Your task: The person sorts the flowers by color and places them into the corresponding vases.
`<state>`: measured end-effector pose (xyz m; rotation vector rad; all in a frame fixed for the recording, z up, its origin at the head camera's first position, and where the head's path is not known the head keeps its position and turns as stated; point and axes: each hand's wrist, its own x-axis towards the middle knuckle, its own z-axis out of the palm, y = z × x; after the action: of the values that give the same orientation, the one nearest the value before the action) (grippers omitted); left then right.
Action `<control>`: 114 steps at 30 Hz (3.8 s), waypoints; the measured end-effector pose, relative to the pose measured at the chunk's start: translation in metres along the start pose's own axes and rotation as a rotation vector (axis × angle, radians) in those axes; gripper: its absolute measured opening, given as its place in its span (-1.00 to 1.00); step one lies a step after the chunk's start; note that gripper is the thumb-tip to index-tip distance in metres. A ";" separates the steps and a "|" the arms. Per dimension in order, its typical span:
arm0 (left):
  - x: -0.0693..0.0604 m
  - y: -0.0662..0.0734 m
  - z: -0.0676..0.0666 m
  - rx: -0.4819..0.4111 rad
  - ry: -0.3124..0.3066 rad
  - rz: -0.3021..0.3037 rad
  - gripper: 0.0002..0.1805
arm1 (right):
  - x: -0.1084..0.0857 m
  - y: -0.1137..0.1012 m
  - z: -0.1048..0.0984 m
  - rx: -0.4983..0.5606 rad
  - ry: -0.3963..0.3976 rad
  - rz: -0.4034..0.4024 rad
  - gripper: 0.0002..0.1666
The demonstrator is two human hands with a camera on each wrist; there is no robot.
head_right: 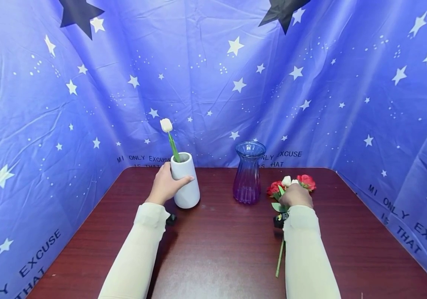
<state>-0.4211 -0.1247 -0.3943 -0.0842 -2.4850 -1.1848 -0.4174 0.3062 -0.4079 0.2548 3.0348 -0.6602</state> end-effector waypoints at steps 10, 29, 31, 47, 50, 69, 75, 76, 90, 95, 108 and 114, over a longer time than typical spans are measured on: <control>0.000 0.000 0.000 0.003 -0.009 -0.008 -0.05 | -0.002 0.002 -0.005 0.003 0.025 -0.019 -0.64; 0.000 0.000 -0.001 -0.001 -0.017 -0.020 -0.06 | -0.012 -0.007 -0.020 0.036 0.077 -0.001 -0.61; 0.000 -0.001 -0.001 -0.004 -0.015 -0.020 -0.05 | -0.013 -0.008 -0.022 0.056 0.083 0.007 -0.58; -0.001 0.000 -0.001 -0.009 -0.027 -0.025 -0.06 | -0.017 -0.012 -0.028 0.110 0.059 0.010 -0.53; -0.001 0.001 -0.001 -0.015 -0.028 -0.023 -0.06 | -0.021 -0.014 -0.032 0.097 0.077 -0.004 -0.55; -0.001 0.001 -0.001 -0.019 -0.027 -0.026 -0.05 | -0.040 -0.029 -0.057 0.106 0.195 -0.117 -0.53; -0.001 0.002 -0.002 -0.021 -0.024 -0.022 -0.05 | -0.041 -0.031 -0.060 0.128 0.197 -0.139 -0.51; -0.001 0.001 -0.002 -0.022 -0.023 -0.023 -0.05 | -0.042 -0.032 -0.061 0.133 0.198 -0.142 -0.51; -0.002 0.001 -0.002 -0.028 -0.020 -0.032 -0.06 | -0.050 -0.044 -0.067 0.252 0.302 -0.188 -0.45; -0.002 0.001 -0.002 -0.025 -0.020 -0.026 -0.06 | -0.054 -0.047 -0.070 0.248 0.339 -0.217 -0.50; 0.000 0.001 0.000 -0.006 -0.009 -0.010 -0.07 | -0.064 -0.052 -0.076 0.246 0.437 -0.272 -0.56; -0.001 0.002 -0.001 0.000 -0.017 -0.014 -0.07 | -0.070 -0.056 -0.079 0.263 0.440 -0.250 -0.51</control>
<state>-0.4199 -0.1241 -0.3928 -0.0775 -2.5046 -1.1939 -0.3565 0.2776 -0.3088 0.0220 3.4239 -1.1677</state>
